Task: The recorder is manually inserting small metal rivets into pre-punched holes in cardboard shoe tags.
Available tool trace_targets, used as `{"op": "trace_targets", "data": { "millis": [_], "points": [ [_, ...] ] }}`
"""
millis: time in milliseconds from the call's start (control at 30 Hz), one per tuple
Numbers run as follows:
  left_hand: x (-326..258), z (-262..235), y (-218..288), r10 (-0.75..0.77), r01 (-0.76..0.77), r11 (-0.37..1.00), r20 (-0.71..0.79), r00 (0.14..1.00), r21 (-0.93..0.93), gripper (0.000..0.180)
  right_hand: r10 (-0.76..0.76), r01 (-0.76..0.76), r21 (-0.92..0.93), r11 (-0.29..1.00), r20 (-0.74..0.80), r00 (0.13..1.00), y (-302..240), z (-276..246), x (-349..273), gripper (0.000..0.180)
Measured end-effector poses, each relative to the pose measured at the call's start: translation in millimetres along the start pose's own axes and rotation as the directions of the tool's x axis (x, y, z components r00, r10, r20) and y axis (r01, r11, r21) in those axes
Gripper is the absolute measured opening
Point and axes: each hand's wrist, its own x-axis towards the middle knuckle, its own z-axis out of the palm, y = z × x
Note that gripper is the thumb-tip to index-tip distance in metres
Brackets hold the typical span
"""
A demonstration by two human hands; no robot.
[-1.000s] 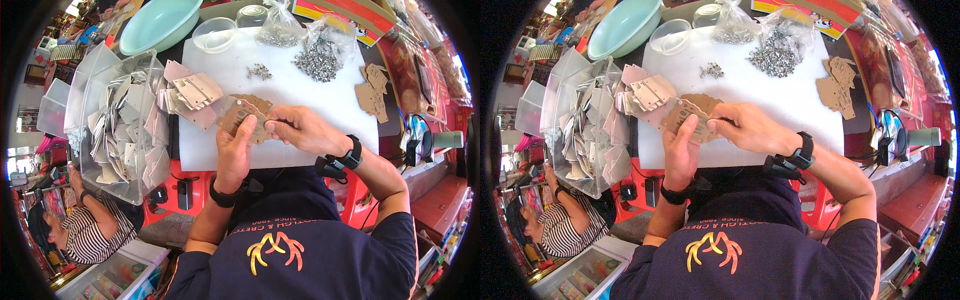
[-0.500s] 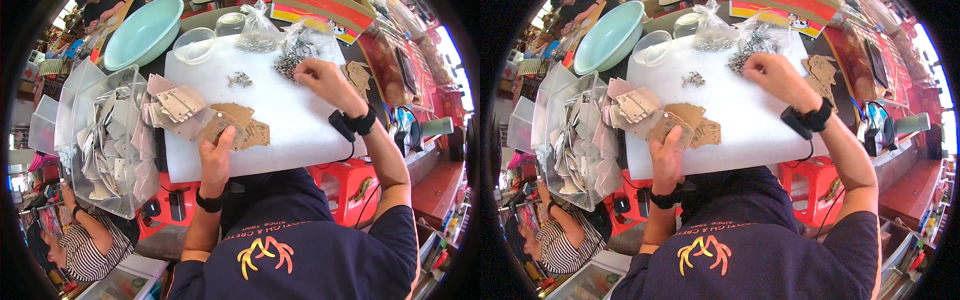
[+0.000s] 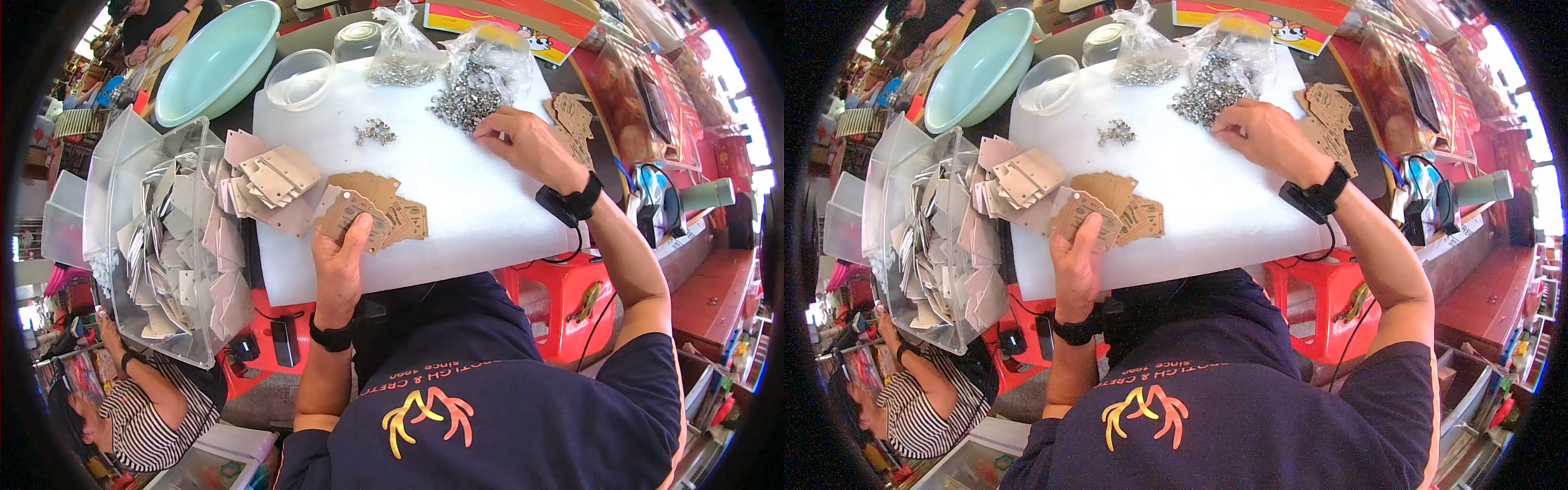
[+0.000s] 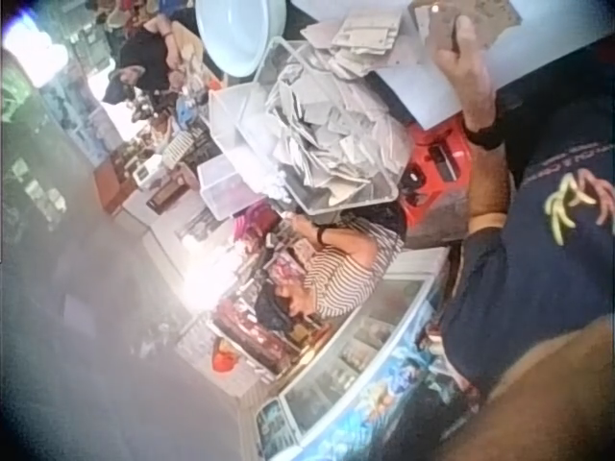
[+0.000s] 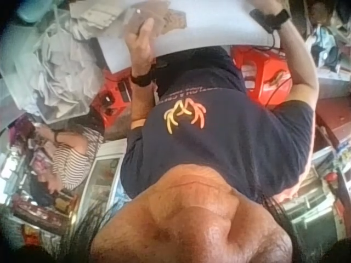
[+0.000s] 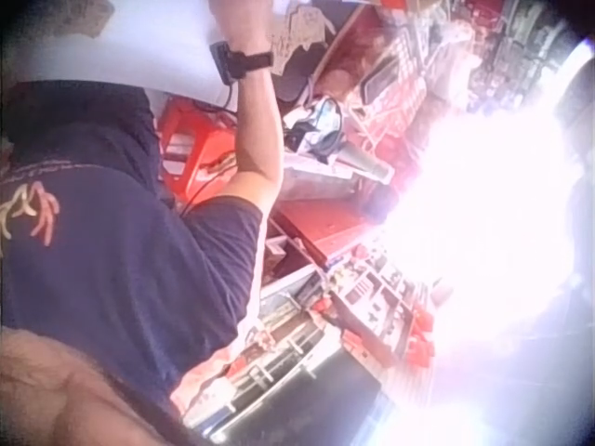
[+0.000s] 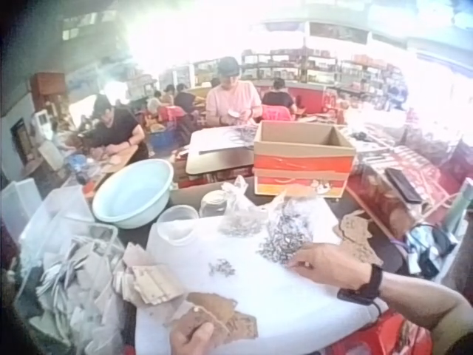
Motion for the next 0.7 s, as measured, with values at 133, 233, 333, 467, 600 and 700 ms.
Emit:
{"op": "trace_targets", "data": {
  "millis": [133, 233, 333, 467, 600, 700],
  "points": [
    [-1, -1, -1, 0.011, -0.011, 1.0, -0.008, 1.0, -0.001, 0.02, -0.005, 0.002, -0.067, 0.998, -0.044, 0.999, 5, 13, 4, 0.012],
    [-2, -2, -2, 0.012, -0.012, 1.0, -0.012, 1.0, 0.011, 0.019, 0.03, -0.033, -0.138, 0.99, -0.027, 0.999, 2, 17, 8, 0.012],
    [-3, 1, 1, 0.005, -0.005, 1.0, -0.015, 1.0, 0.02, 0.018, 0.009, -0.017, -0.198, 0.98, -0.038, 0.999, -3, 18, 12, 0.013],
    [-3, 2, 2, -0.003, 0.004, 0.999, -0.028, 1.0, 0.032, 0.018, -0.054, 0.035, -0.284, 0.958, -0.059, 0.997, -3, 21, 18, 0.014],
    [-1, 1, -1, 0.0, 0.0, 1.0, -0.021, 1.0, 0.019, 0.019, -0.137, 0.101, -0.363, 0.926, -0.075, 0.988, 4, 27, 21, 0.012],
    [-2, 0, -1, 0.003, -0.003, 1.0, -0.021, 1.0, 0.003, 0.019, -0.171, 0.153, -0.282, 0.947, -0.04, 0.984, -3, 25, 16, 0.012]
  ]
}}
